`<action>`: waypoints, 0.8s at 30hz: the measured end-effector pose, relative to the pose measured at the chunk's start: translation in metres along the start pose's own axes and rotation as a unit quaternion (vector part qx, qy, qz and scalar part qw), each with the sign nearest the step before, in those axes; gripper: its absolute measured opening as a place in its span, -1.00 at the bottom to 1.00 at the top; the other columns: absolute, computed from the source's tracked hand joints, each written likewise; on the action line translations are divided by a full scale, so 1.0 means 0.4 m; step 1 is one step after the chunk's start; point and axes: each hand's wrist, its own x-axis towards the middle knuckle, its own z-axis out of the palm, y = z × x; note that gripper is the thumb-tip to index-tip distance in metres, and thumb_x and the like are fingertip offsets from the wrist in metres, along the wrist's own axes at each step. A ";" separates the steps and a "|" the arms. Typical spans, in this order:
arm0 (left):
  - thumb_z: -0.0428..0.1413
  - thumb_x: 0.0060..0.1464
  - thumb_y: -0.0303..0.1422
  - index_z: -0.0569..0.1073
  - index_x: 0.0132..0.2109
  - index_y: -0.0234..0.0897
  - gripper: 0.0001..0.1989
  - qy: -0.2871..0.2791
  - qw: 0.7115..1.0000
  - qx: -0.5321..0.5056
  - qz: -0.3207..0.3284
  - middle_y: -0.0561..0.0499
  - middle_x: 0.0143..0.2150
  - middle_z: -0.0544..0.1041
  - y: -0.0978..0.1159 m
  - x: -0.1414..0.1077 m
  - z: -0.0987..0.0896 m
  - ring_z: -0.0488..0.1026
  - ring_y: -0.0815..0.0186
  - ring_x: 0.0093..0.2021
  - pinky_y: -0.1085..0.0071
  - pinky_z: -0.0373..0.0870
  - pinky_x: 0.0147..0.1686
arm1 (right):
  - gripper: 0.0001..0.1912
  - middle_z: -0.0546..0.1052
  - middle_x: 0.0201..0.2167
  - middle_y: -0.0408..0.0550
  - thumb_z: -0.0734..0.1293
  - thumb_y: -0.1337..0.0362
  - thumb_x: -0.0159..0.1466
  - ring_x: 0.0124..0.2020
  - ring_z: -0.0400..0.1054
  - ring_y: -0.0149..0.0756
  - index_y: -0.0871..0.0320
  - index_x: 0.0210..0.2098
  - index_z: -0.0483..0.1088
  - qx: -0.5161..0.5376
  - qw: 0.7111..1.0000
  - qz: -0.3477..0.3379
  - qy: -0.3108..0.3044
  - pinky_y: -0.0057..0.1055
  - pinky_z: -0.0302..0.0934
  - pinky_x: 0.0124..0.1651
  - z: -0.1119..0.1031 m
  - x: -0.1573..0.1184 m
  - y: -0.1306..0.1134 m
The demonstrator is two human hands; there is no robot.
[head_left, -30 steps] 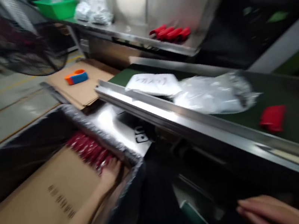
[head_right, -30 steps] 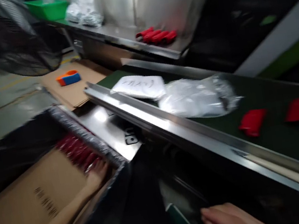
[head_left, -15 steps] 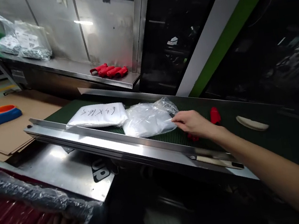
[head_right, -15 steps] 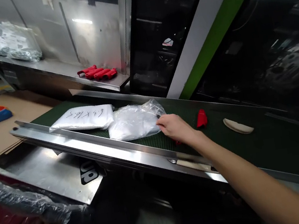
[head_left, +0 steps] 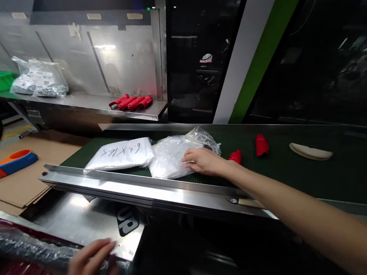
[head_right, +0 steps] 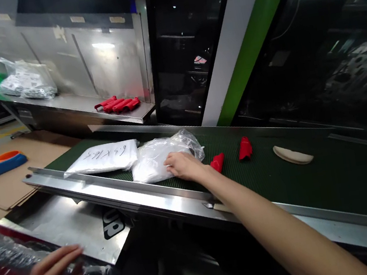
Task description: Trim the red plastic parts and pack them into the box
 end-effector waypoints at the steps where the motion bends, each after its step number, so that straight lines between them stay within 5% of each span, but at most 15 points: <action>1: 0.10 0.10 -0.64 0.39 0.15 -0.07 -0.48 -0.023 0.999 -0.028 0.032 -0.04 -0.02 0.43 0.053 0.025 0.025 0.44 0.19 -0.05 0.19 0.45 -0.09 | -0.74 0.48 -0.06 -0.02 0.29 0.15 0.36 -0.07 0.39 -0.28 0.20 -0.10 0.42 0.008 1.000 0.006 -0.001 -0.18 0.32 0.03 0.011 0.010 -0.012; 4: 0.04 0.02 -0.77 0.44 0.06 -0.32 -0.52 -0.032 0.982 -0.095 0.160 -0.15 0.00 0.41 0.187 0.085 0.087 0.39 0.17 0.03 0.17 0.37 0.05 | -0.75 0.50 -0.16 -0.05 0.30 0.13 0.35 -0.12 0.40 -0.31 0.21 -0.19 0.43 0.031 0.999 0.040 0.002 -0.22 0.33 -0.01 0.027 0.034 -0.028; 6: 0.04 0.00 -0.76 0.46 0.02 -0.35 -0.55 -0.037 0.973 -0.132 0.186 -0.16 -0.02 0.42 0.242 0.116 0.115 0.37 0.18 0.03 0.17 0.34 0.09 | -0.74 0.50 -0.20 -0.07 0.31 0.12 0.34 -0.15 0.40 -0.32 0.21 -0.22 0.43 0.050 0.997 0.064 0.014 -0.22 0.33 -0.02 0.023 0.035 -0.024; 13: 0.02 0.23 -0.42 0.46 -0.17 -0.25 -0.88 -0.080 0.945 -0.291 -0.126 -0.02 -0.26 0.50 0.287 0.268 0.227 0.46 0.33 -0.26 0.43 0.40 -0.28 | -0.70 0.47 -0.36 -0.14 0.29 0.09 0.35 -0.32 0.38 -0.39 0.24 -0.27 0.41 0.180 0.978 0.094 0.055 -0.32 0.33 -0.17 -0.033 -0.026 -0.011; 15: 0.06 0.23 -0.24 0.44 -0.18 -0.27 -0.81 -0.100 0.924 -0.309 -0.202 -0.02 -0.30 0.51 0.290 0.315 0.264 0.46 0.31 -0.33 0.45 0.38 -0.40 | -0.68 0.45 -0.40 -0.16 0.27 0.08 0.36 -0.37 0.37 -0.42 0.24 -0.30 0.41 0.229 0.968 0.085 0.063 -0.36 0.32 -0.21 -0.046 -0.051 -0.031; 19: 0.12 0.14 -0.02 0.44 -0.23 -0.30 -0.62 -0.150 0.884 -0.357 -0.263 0.02 -0.40 0.49 0.312 0.355 0.306 0.40 0.36 -0.49 0.48 0.31 -0.52 | -0.69 0.45 -0.42 -0.16 0.26 0.09 0.36 -0.37 0.36 -0.42 0.24 -0.32 0.40 0.315 0.942 0.069 0.089 -0.39 0.30 -0.25 -0.058 -0.109 -0.098; 24: 0.06 0.20 -0.09 0.42 -0.34 -0.27 -0.67 -0.152 0.860 -0.384 -0.299 0.07 -0.47 0.44 0.346 0.336 0.282 0.34 0.40 -0.50 0.49 0.26 -0.46 | -0.72 0.45 -0.39 -0.13 0.22 0.10 0.34 -0.35 0.34 -0.40 0.20 -0.28 0.39 0.334 0.924 0.100 0.156 -0.41 0.26 -0.25 -0.048 -0.197 -0.150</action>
